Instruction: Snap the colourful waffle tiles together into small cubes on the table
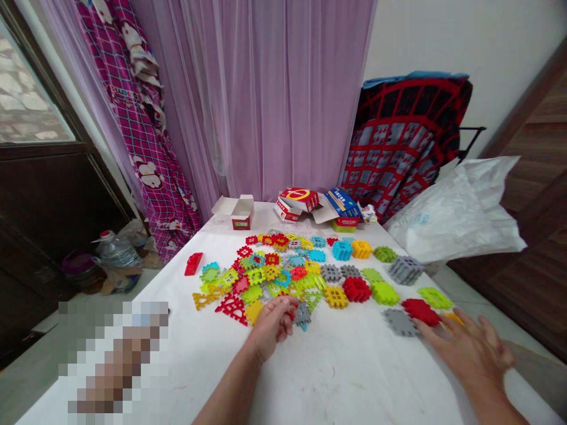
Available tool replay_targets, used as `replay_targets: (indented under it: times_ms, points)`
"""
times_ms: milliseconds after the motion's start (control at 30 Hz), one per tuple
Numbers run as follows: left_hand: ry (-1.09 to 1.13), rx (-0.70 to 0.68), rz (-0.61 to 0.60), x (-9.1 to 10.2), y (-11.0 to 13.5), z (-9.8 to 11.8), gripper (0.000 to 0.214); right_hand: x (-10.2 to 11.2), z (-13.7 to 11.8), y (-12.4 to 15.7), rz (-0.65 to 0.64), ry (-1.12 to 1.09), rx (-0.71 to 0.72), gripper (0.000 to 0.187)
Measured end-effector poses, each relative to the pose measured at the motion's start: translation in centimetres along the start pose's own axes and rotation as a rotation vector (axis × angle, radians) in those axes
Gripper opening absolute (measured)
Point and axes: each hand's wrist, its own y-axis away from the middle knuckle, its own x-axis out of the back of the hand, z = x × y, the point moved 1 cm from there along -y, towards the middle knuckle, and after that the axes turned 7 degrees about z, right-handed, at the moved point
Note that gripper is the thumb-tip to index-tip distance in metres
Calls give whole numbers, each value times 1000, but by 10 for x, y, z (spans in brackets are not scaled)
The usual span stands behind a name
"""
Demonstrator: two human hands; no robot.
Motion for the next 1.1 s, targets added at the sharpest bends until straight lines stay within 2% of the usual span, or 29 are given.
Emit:
replay_targets:
  times_ms: [100,233,433,700,1100]
  points:
    - [-8,-7,-8,0,0,1,51,14,-10,3,24,60,-1,49]
    - [-6,-8,-6,0,-1,2,51,23,-16,5,-13,73,36,47]
    - [-22,-1,-11,1,-1,1,50,21,-13,4,-34,135,39,52]
    - [-17,-12,-13,1,-2,1,47,16,-12,5,60,126,63,41]
    - [-19,-16,-16,0,0,3,46,12,-7,7,61,93,61,38]
